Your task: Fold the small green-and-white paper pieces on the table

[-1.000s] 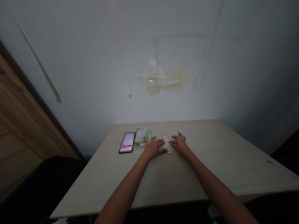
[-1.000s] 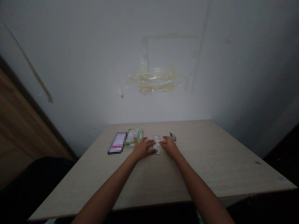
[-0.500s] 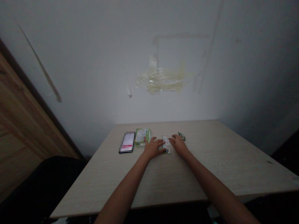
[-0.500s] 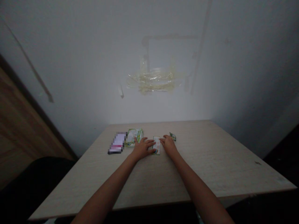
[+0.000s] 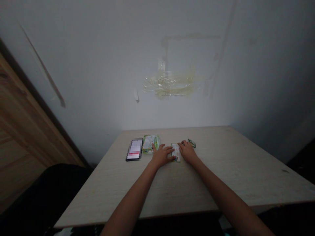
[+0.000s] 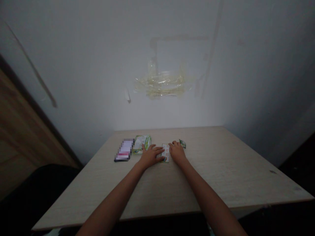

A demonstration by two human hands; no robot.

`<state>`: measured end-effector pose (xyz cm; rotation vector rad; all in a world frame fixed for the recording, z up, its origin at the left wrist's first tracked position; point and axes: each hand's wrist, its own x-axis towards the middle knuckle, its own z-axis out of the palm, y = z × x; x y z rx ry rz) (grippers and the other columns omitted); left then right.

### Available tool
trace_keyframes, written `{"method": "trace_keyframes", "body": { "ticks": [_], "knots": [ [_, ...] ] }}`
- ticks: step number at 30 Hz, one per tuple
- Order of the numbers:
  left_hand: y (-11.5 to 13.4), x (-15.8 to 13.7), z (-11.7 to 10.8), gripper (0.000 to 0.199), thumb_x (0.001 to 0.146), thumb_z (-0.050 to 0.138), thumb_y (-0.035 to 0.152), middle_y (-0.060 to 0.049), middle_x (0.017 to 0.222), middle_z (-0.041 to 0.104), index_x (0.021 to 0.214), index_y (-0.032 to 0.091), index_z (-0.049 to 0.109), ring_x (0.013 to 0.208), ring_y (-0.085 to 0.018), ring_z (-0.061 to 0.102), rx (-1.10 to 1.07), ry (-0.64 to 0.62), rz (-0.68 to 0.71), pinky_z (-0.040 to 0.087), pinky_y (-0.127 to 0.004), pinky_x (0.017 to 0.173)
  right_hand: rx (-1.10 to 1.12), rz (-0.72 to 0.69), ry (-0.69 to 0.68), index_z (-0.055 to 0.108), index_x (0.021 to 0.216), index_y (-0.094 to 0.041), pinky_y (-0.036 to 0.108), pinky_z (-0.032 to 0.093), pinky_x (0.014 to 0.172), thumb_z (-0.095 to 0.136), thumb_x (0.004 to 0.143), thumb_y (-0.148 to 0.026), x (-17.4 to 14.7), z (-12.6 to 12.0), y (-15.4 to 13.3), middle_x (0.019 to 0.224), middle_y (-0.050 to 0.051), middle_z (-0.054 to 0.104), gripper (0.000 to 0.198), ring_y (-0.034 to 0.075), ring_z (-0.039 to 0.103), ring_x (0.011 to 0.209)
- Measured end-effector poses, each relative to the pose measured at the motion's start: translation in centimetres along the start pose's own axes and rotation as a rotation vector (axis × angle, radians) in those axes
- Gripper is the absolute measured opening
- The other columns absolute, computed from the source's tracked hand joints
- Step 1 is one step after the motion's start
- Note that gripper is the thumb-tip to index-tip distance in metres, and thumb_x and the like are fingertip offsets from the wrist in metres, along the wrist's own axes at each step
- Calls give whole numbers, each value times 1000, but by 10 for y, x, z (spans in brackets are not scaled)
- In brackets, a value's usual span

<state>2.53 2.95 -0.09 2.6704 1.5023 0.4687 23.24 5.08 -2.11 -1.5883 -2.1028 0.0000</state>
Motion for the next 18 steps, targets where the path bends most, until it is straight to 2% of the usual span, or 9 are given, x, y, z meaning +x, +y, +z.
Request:
{"method": "trace_keyframes", "body": {
  "ticks": [7, 12, 15, 18],
  "knots": [
    [2, -2, 0, 48, 87, 48, 64, 2, 140, 57, 131, 46, 54, 137, -36, 34, -4, 13, 3, -10, -77, 107, -7, -18, 21, 63, 127, -22, 41, 34, 103, 43, 94, -23, -3, 1, 2, 121, 14, 58, 38, 28, 49, 112],
    [6, -6, -1, 46, 89, 47, 60, 1, 139, 58, 131, 45, 54, 136, -34, 36, 29, 36, -7, -8, -77, 107, 76, -14, 43, 63, 126, -22, 41, 36, 103, 48, 91, -24, -5, -2, 6, 119, 13, 59, 38, 26, 50, 113],
    [6, -9, -2, 45, 87, 51, 59, 0, 135, 60, 129, 43, 57, 134, -34, 38, 11, 63, 4, -8, -77, 107, 180, -26, 40, 68, 116, -20, 41, 38, 103, 52, 89, -26, -6, -4, 9, 114, 11, 61, 33, 24, 53, 111],
    [5, -9, -3, 43, 86, 55, 57, 0, 131, 62, 125, 41, 60, 132, -34, 39, -9, 72, 5, -10, -77, 107, 310, -34, 57, 75, 95, -20, 42, 41, 99, 57, 86, -31, -7, -4, 13, 108, 10, 64, 23, 23, 57, 106]
  ]
}}
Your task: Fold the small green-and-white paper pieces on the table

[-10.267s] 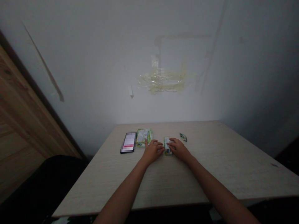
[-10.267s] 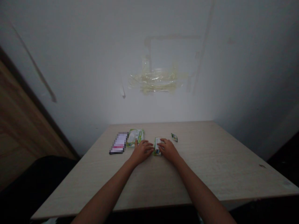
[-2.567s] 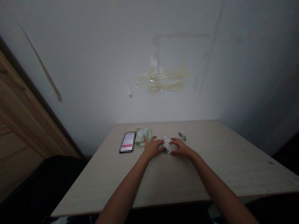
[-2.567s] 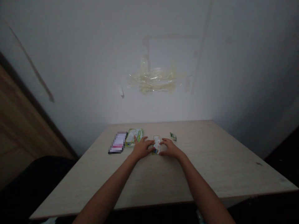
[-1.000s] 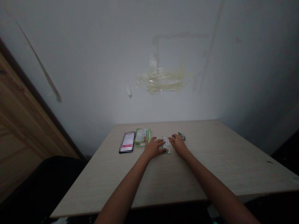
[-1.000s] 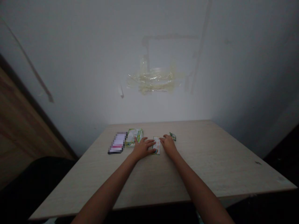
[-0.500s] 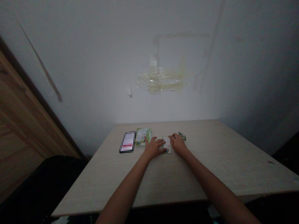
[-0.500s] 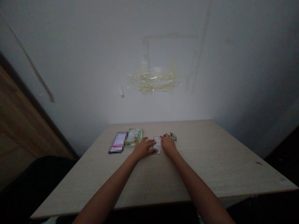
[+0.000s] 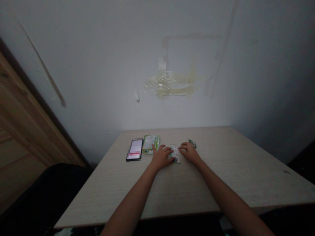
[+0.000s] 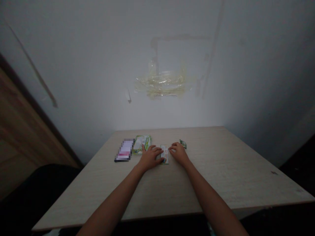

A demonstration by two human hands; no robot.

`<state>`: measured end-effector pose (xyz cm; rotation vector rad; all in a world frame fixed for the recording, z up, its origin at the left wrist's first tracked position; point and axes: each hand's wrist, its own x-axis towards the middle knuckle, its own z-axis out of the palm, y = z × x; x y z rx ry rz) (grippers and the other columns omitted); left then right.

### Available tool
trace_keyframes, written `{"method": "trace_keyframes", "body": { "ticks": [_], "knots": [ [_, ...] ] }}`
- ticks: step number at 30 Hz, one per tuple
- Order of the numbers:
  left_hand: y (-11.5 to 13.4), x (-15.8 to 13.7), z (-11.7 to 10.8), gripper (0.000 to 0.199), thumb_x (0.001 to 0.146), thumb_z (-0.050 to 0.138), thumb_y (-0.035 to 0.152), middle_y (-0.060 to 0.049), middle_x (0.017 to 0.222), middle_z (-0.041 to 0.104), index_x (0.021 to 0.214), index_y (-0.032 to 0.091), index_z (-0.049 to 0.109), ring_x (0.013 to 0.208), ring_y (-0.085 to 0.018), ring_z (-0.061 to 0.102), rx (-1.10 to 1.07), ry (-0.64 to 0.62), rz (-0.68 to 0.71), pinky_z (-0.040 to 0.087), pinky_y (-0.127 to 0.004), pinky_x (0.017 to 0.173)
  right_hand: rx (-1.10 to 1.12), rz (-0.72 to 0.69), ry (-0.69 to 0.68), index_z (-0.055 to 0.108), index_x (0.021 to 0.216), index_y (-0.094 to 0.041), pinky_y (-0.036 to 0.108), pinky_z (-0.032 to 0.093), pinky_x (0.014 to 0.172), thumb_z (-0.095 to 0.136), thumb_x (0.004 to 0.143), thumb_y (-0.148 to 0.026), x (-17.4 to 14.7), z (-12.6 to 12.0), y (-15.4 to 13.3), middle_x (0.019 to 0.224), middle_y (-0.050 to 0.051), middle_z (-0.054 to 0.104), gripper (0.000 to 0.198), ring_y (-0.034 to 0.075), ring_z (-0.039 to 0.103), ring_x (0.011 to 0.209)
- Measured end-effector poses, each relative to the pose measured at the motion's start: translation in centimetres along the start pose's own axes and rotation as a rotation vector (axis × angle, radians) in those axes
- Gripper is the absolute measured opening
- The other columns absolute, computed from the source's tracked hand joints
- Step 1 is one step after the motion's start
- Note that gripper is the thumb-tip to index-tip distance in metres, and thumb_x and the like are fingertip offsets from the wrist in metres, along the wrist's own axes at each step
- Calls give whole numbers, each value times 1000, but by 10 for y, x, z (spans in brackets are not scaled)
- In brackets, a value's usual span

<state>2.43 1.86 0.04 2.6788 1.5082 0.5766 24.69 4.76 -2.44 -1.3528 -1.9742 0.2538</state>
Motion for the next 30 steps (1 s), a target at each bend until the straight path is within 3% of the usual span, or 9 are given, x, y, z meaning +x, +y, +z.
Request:
{"method": "trace_keyframes", "body": {
  "ticks": [3, 11, 20, 30],
  "knots": [
    [1, 0, -1, 41, 86, 55, 57, -1, 130, 63, 122, 38, 62, 131, -33, 40, 6, -3, -13, -9, -77, 107, 87, -8, 8, 76, 82, -22, 43, 42, 97, 62, 82, -35, -2, 0, 3, 103, 8, 67, 19, 23, 59, 102],
    [3, 0, -2, 52, 80, 57, 66, -2, 132, 61, 124, 38, 60, 131, -35, 40, 28, -22, -28, -5, -78, 107, 134, -55, -74, 77, 74, -26, 43, 40, 101, 70, 77, -31, -11, -10, -5, 107, 7, 67, 9, 24, 57, 106],
    [0, 2, 1, 52, 81, 56, 66, -1, 137, 57, 128, 44, 57, 133, -36, 37, 17, -53, -29, -5, -78, 107, 92, 16, -54, 77, 77, -23, 42, 36, 107, 70, 76, -25, -8, -7, -6, 119, 9, 62, 8, 24, 52, 114],
    [-2, 3, 2, 56, 81, 53, 69, 1, 141, 55, 131, 44, 54, 138, -38, 32, 22, -73, -36, -6, -78, 106, 0, 63, -22, 78, 85, -22, 43, 38, 104, 67, 81, -33, 3, 4, 3, 119, 10, 62, 16, 25, 52, 113]
  ]
}}
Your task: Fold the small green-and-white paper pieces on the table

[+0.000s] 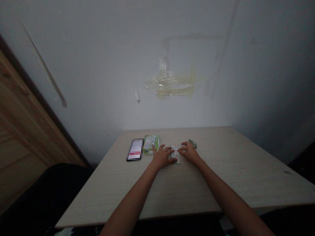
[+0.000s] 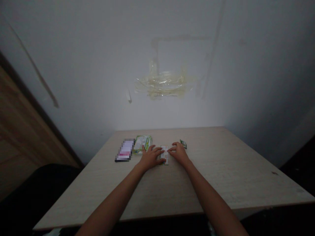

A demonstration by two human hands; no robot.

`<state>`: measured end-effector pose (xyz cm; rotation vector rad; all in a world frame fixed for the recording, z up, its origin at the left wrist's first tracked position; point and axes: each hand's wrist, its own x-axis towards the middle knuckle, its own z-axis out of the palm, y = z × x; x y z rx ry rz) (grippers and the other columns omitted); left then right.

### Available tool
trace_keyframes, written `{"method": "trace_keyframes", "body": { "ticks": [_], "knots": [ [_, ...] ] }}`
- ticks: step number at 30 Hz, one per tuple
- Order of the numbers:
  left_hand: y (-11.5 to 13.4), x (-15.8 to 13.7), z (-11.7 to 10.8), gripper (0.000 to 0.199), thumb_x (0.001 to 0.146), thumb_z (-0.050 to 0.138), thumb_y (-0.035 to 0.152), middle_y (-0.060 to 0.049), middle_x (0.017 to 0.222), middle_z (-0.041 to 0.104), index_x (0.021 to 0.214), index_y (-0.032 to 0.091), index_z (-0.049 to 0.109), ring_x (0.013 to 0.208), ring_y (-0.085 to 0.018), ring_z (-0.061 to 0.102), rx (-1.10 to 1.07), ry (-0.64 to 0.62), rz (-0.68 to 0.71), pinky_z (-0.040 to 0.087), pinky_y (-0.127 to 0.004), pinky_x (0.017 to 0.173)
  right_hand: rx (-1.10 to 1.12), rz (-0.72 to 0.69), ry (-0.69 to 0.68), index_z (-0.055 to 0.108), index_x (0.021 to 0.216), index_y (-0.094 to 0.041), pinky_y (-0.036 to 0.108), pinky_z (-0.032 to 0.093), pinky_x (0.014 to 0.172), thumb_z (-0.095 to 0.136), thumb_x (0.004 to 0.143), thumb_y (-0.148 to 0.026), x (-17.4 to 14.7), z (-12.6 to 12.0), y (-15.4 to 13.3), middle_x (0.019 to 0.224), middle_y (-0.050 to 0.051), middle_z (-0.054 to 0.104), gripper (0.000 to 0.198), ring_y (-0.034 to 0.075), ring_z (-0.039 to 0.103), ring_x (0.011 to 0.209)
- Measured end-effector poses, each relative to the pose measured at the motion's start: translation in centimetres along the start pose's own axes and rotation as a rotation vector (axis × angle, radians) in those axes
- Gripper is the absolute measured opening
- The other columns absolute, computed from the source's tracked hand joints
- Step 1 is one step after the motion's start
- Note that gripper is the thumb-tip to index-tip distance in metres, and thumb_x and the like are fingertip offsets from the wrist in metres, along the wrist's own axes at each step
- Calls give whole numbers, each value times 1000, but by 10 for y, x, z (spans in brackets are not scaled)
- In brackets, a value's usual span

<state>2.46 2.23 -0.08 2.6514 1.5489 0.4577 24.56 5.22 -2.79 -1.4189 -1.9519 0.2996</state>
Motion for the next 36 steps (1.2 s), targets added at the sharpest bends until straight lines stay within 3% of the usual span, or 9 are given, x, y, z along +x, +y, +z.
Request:
{"method": "trace_keyframes", "body": {
  "ticks": [25, 36],
  "knots": [
    [1, -1, -2, 56, 81, 51, 69, 2, 142, 54, 131, 45, 54, 137, -37, 33, 8, -13, 4, -5, -80, 105, -289, -5, -65, 68, 121, -27, 35, 37, 101, 47, 97, -34, 5, -1, -14, 118, 11, 56, 33, 23, 50, 114],
    [0, -1, 0, 55, 81, 51, 70, 2, 141, 55, 131, 47, 53, 136, -36, 36, 19, 8, 9, -4, -80, 105, -359, -2, -40, 64, 126, -29, 36, 35, 101, 46, 96, -33, 2, 1, -18, 119, 11, 55, 35, 24, 49, 114]
  ]
}}
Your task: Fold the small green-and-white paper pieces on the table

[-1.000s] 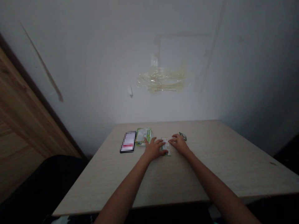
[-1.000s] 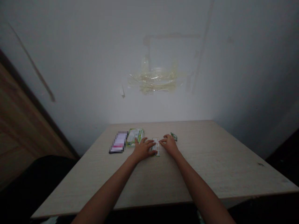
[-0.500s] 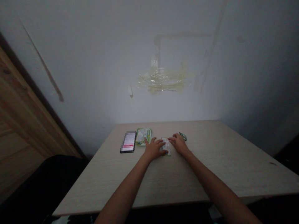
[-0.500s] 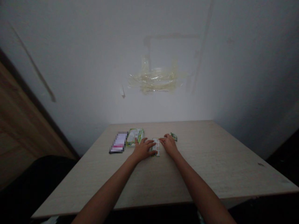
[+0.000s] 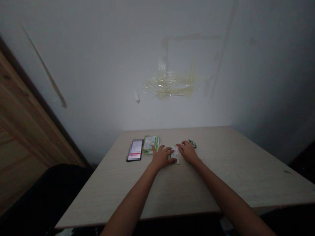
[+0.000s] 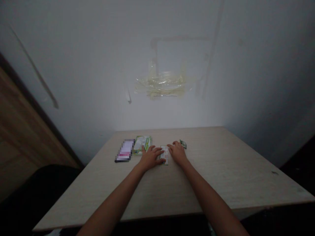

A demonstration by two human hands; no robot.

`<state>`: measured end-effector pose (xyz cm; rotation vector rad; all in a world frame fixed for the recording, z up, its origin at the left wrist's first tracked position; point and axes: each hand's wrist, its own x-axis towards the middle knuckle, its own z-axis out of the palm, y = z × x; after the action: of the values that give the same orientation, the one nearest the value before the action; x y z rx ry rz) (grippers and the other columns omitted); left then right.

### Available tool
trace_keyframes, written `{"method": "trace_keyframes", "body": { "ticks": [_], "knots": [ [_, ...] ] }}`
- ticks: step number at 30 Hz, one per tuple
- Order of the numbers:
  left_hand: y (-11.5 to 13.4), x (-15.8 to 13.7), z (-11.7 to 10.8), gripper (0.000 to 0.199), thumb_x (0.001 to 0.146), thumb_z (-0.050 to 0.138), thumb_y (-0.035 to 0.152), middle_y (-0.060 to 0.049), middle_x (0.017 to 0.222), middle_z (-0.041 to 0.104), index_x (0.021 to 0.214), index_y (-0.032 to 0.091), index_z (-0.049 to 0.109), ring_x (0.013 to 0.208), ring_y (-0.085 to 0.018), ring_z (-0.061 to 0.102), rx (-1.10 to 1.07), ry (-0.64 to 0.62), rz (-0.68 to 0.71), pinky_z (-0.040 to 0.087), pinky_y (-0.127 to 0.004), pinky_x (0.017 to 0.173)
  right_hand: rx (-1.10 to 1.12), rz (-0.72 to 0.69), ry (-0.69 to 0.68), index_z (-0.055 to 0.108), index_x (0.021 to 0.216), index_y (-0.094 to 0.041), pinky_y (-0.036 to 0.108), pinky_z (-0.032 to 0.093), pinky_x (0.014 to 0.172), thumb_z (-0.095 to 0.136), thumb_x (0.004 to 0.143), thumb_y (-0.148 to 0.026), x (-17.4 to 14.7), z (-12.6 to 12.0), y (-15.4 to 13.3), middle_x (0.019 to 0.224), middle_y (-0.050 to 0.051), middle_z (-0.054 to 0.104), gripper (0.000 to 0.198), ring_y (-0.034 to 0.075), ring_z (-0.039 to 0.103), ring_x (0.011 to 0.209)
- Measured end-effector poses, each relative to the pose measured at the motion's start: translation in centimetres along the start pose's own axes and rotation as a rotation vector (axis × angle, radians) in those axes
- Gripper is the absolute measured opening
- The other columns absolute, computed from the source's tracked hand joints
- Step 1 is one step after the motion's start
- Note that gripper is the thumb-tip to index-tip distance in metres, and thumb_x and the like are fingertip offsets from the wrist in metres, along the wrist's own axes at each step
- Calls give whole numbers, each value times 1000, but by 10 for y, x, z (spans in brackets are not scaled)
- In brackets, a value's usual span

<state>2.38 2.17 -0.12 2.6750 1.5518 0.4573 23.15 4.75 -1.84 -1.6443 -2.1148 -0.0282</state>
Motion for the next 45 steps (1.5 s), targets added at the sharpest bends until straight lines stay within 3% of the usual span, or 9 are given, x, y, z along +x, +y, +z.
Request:
{"method": "trace_keyframes", "body": {
  "ticks": [16, 29, 45],
  "knots": [
    [2, -2, -2, 57, 81, 49, 72, 2, 141, 55, 131, 46, 53, 136, -37, 34, 4, -5, -24, -8, -80, 104, 184, 19, 41, 73, 109, -22, 38, 37, 101, 62, 84, -36, 1, 2, 7, 111, 9, 62, 30, 22, 54, 110],
    [2, -2, -4, 58, 80, 50, 73, 2, 142, 54, 132, 47, 52, 137, -37, 34, 22, -15, -29, -5, -81, 104, 215, 30, -89, 70, 117, -19, 39, 34, 108, 70, 78, -35, -3, -14, 5, 128, 14, 57, 42, 26, 51, 121],
    [1, -2, -2, 56, 82, 49, 71, 3, 143, 53, 132, 48, 51, 138, -38, 33, 13, -8, -29, -8, -81, 103, 196, -28, -195, 61, 130, -21, 44, 31, 111, 75, 72, -42, -10, -18, 10, 143, 17, 47, 63, 31, 43, 133]
  ]
}}
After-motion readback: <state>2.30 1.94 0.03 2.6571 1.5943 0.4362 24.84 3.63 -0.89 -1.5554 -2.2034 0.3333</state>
